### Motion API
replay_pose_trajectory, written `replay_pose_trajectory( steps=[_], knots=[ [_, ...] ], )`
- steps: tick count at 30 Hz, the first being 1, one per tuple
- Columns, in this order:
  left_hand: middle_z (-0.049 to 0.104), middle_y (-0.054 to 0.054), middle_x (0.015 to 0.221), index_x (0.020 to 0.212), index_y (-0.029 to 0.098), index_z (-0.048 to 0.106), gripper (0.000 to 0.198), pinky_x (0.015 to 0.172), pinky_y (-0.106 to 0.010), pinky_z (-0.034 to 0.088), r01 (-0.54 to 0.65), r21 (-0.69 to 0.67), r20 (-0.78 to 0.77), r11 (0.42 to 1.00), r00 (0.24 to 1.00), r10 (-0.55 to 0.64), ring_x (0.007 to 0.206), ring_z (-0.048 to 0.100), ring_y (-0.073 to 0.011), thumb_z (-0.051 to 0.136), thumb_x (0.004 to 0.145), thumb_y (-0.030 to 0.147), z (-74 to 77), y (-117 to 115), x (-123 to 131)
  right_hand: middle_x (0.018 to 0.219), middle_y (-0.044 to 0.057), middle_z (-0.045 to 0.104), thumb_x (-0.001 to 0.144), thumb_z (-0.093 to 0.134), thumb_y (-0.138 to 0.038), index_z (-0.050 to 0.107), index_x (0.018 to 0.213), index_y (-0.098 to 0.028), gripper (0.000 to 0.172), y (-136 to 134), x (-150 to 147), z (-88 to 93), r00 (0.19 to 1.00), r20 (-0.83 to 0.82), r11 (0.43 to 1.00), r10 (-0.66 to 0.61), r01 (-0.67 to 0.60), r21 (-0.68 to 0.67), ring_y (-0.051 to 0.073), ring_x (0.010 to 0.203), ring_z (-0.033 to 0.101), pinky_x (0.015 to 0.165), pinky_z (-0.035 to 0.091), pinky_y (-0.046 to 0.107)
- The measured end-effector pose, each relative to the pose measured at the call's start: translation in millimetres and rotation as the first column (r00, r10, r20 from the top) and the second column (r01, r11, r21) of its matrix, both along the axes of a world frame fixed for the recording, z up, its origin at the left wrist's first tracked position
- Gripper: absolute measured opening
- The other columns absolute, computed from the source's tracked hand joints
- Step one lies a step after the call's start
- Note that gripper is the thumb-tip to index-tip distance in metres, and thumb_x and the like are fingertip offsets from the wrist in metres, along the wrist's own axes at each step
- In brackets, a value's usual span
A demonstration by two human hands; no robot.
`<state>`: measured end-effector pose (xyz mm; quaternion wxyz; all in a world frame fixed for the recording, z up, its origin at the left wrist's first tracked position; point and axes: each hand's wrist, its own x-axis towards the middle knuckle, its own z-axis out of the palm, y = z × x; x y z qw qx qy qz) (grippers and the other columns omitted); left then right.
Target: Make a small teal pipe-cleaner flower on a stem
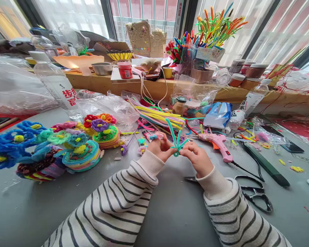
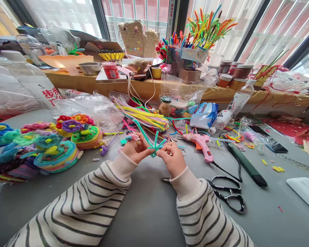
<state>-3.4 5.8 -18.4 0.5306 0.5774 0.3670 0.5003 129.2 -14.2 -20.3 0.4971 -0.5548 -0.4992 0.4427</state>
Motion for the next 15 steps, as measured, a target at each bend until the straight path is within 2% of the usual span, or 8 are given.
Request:
replay_pose_trajectory(
  steps=[2, 4, 7, 10, 15],
  knots=[
    [0.043, 0.010, 0.050, 0.069, 0.021, 0.029, 0.038, 0.052, -0.022, 0.040, -0.018, 0.050, 0.027, 0.999, 0.999, 0.017, 0.048, 0.049, -0.0084, 0.063, 0.055, 0.015, 3.0, -1, 1, 0.064, 0.001, 0.043, 0.049, 0.059, -0.025, 0.051, 0.044, -0.016, 0.013, 0, -3, 0.4, 0.979, -0.204, 0.988, -0.023, -0.009, -0.153, 0.011, 0.059, 0.038, 0.042, 0.023, 0.022],
    [0.045, 0.010, 0.050, 0.070, 0.021, 0.028, 0.039, 0.054, -0.022, 0.041, -0.011, 0.072, 0.075, 0.997, 0.997, 0.006, 0.050, 0.050, -0.0077, 0.063, 0.055, 0.014, 5.5, -2, 1, 0.062, 0.000, 0.044, 0.048, 0.058, -0.027, 0.052, 0.048, -0.016, 0.013, -1, -5, 2.5, 0.951, -0.307, 0.976, -0.040, -0.029, -0.216, 0.009, 0.054, 0.035, 0.039, 0.018, 0.021],
    [0.047, 0.011, 0.049, 0.071, 0.021, 0.027, 0.042, 0.051, -0.020, 0.039, 0.047, 0.001, 0.165, 0.999, 0.985, -0.047, 0.048, 0.050, -0.0061, 0.065, 0.054, 0.014, 8.6, -1, 0, 0.058, -0.002, 0.043, 0.047, 0.062, -0.025, 0.052, 0.048, -0.016, 0.013, -1, -1, 7.9, 0.924, -0.381, 0.972, 0.039, -0.124, -0.201, 0.007, 0.051, 0.032, 0.040, 0.019, 0.021],
    [0.050, 0.011, 0.047, 0.071, 0.020, 0.027, 0.044, 0.050, -0.020, 0.038, 0.087, -0.116, 0.145, 0.989, 0.987, -0.069, 0.047, 0.050, -0.0063, 0.067, 0.052, 0.018, 11.4, 1, -3, 0.063, -0.001, 0.046, 0.049, 0.063, -0.025, 0.055, 0.049, -0.016, 0.012, 0, 7, 12.9, 0.907, -0.391, 0.962, 0.159, -0.231, -0.144, 0.007, 0.054, 0.034, 0.041, 0.022, 0.020],
    [0.052, 0.010, 0.046, 0.068, 0.019, 0.028, 0.047, 0.054, -0.021, 0.039, 0.111, -0.215, 0.090, 0.970, 0.992, -0.094, 0.047, 0.051, -0.0061, 0.070, 0.047, 0.020, 16.4, 3, -5, 0.062, -0.001, 0.047, 0.054, 0.063, -0.032, 0.061, 0.061, -0.017, 0.018, 3, 11, 11.7, 0.894, -0.432, 0.967, 0.119, -0.204, -0.155, 0.008, 0.057, 0.036, 0.041, 0.022, 0.020]
  ],
)
